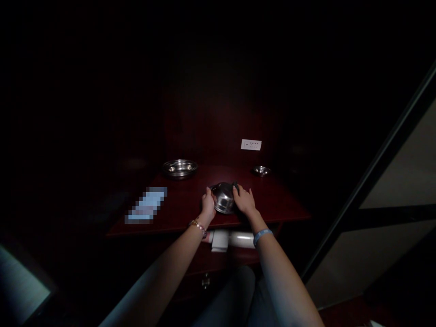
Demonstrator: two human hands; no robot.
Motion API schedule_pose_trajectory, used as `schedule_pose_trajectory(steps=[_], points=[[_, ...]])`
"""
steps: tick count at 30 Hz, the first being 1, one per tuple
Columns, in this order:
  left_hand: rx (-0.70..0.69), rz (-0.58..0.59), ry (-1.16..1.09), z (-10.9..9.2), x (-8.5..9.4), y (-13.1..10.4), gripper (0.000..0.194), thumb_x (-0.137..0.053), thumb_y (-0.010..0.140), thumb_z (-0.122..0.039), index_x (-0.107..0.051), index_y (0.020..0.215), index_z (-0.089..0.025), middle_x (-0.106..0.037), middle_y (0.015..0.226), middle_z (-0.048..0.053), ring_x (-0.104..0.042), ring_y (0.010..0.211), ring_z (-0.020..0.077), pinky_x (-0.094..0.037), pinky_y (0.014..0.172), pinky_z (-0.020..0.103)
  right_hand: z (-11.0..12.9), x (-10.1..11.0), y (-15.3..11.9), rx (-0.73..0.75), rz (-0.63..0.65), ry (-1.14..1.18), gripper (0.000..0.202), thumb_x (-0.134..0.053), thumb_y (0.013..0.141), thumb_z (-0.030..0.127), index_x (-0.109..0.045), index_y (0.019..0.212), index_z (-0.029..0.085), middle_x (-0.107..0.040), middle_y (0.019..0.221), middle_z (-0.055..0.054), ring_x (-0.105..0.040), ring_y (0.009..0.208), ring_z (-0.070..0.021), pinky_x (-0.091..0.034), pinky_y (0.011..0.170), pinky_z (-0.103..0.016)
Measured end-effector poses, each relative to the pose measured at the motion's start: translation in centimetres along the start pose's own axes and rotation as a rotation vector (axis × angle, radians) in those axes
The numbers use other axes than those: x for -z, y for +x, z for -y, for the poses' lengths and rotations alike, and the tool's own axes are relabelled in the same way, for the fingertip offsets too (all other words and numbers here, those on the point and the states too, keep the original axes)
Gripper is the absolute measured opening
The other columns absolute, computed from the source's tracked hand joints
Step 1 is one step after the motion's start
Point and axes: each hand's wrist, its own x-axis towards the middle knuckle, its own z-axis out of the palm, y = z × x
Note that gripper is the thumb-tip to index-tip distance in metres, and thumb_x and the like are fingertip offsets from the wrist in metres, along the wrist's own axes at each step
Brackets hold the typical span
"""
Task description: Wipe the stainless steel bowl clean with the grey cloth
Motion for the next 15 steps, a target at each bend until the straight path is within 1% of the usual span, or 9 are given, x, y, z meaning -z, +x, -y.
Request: schedule_pose_trajectory(steps=[2, 4, 6, 9, 12, 15], points=[[0.011, -0.009, 0.004, 0.0, 0.0, 0.1, 0.048, -0.052, 0.08, -0.065, -0.055, 0.075, -0.018, -0.059, 0.066, 0.002, -0.059, 0.063, 0.0152, -0.046, 0.062, 0.027, -0.1, -0.3, -0.9, -0.021, -0.05, 0.02, 0.054, -0.023, 0.099, 0.047, -0.05, 0.134, 0.015, -0.065, 0.124, -0.014, -0.059, 0.118, -0.0229, -0.028, 0.112, -0.044], [0.01, -0.017, 0.022, 0.0, 0.0, 0.2, 0.048, -0.052, 0.081, -0.065, -0.053, 0.071, -0.018, -0.055, 0.06, 0.0, -0.056, 0.058, 0.0139, -0.044, 0.058, 0.026, 0.0, -0.6, -1.8, -0.066, -0.087, 0.04, 0.057, -0.022, 0.099, 0.049, -0.05, 0.134, 0.014, -0.065, 0.123, -0.015, -0.061, 0.116, -0.0249, -0.035, 0.107, -0.042], [-0.009, -0.026, 0.044, 0.0, 0.0, 0.2, 0.049, -0.051, 0.081, -0.065, -0.049, 0.065, -0.019, -0.048, 0.053, -0.003, -0.049, 0.051, 0.0115, -0.04, 0.053, 0.024, 0.3, -0.9, -2.8, -0.121, -0.108, 0.063, 0.06, -0.02, 0.098, 0.051, -0.048, 0.137, 0.015, -0.067, 0.119, -0.015, -0.064, 0.11, -0.0262, -0.042, 0.099, -0.041], [-0.038, -0.04, 0.081, -0.1, 0.0, 0.1, 0.051, -0.051, 0.082, -0.063, -0.042, 0.057, -0.02, -0.039, 0.048, -0.006, -0.038, 0.044, 0.0087, -0.033, 0.048, 0.022, 0.8, -1.1, -4.0, -0.169, -0.125, 0.086, 0.062, -0.017, 0.098, 0.052, -0.041, 0.142, 0.015, -0.067, 0.116, -0.016, -0.066, 0.104, -0.0277, -0.047, 0.09, -0.041], [-0.052, -0.033, 0.115, -0.2, -0.1, 0.0, 0.05, -0.049, 0.083, -0.062, -0.045, 0.057, -0.02, -0.043, 0.05, -0.004, -0.041, 0.045, 0.0093, -0.033, 0.048, 0.022, 1.4, -1.1, -5.0, -0.185, -0.143, 0.1, 0.064, -0.016, 0.097, 0.053, -0.037, 0.146, 0.016, -0.067, 0.117, -0.018, -0.066, 0.104, -0.0295, -0.049, 0.087, -0.042], [-0.062, -0.022, 0.131, -0.4, -0.1, -0.2, 0.051, -0.049, 0.084, -0.062, -0.048, 0.057, -0.019, -0.046, 0.051, -0.002, -0.045, 0.047, 0.0107, -0.033, 0.048, 0.023, 2.0, -0.9, -5.7, -0.185, -0.156, 0.104, 0.066, -0.017, 0.097, 0.053, -0.036, 0.146, 0.013, -0.065, 0.12, -0.02, -0.064, 0.108, -0.0312, -0.048, 0.089, -0.043]])
